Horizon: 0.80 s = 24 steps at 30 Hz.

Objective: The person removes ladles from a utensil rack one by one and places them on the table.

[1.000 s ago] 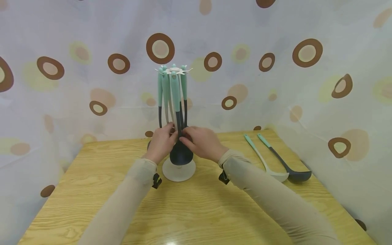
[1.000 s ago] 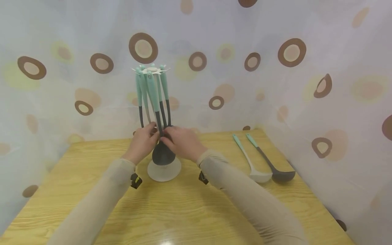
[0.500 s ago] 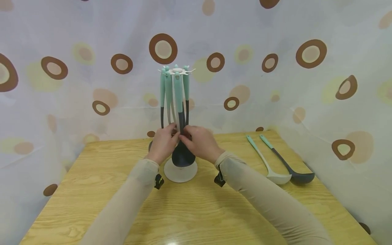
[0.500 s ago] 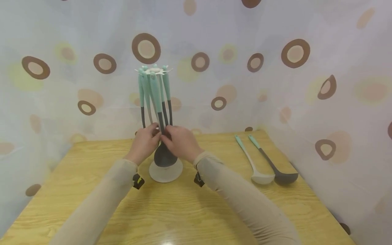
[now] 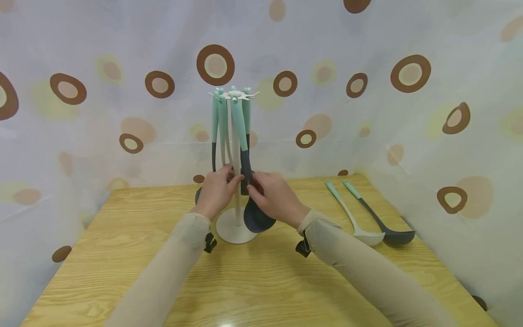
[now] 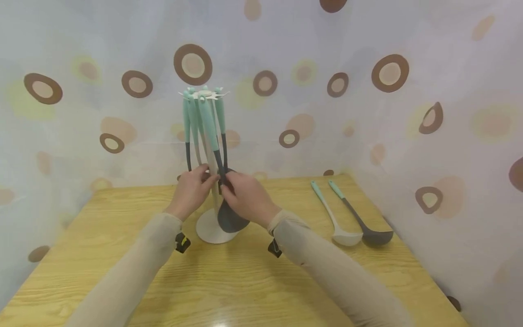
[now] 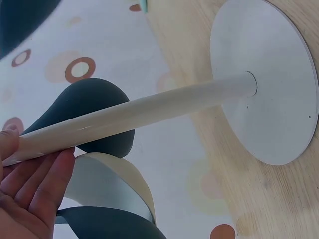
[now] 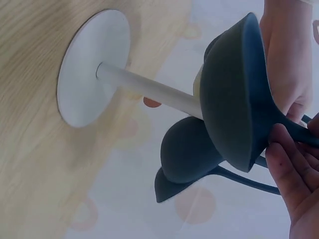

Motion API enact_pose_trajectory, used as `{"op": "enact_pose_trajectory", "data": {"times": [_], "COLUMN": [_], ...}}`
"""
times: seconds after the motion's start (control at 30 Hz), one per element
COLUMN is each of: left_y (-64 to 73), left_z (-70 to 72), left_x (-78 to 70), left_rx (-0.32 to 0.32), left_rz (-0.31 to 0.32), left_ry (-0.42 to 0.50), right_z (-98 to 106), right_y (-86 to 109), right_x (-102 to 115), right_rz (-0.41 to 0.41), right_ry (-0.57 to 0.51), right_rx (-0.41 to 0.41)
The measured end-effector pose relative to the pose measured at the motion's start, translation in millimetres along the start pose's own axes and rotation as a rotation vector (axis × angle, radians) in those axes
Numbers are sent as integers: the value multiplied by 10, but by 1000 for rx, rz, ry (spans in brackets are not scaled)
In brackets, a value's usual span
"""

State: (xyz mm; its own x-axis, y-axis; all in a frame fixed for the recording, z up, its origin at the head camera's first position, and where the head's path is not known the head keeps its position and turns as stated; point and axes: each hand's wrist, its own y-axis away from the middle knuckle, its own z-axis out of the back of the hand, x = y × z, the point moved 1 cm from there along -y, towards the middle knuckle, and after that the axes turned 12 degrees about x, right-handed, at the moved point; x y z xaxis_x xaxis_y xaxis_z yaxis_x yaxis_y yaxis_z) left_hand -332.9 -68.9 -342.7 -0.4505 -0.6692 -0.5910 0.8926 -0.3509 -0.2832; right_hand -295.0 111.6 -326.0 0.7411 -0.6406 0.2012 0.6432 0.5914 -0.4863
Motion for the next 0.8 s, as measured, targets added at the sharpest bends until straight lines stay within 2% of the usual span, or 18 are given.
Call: {"op": "enact_pose_trajectory", "data": {"times": [0.13, 0.4, 0.63, 0.8], "left_y": [13, 33, 30, 18], "left_z": [43, 83, 26, 6], "left_x": [31, 20, 6, -9], "left_rx": [-8, -3, 4, -13], "left_rz": [-1, -3, -5, -18], "left_ry": [-9, 7, 3, 6], "right_z": [91, 177, 172, 170], "right_y": [71, 185, 251, 288], "right_x": [51, 59, 62, 132], "right_rz": [7, 38, 32, 21], "right_ry": [48, 49, -1, -34], "right_rx": [12, -3, 1, -4]}}
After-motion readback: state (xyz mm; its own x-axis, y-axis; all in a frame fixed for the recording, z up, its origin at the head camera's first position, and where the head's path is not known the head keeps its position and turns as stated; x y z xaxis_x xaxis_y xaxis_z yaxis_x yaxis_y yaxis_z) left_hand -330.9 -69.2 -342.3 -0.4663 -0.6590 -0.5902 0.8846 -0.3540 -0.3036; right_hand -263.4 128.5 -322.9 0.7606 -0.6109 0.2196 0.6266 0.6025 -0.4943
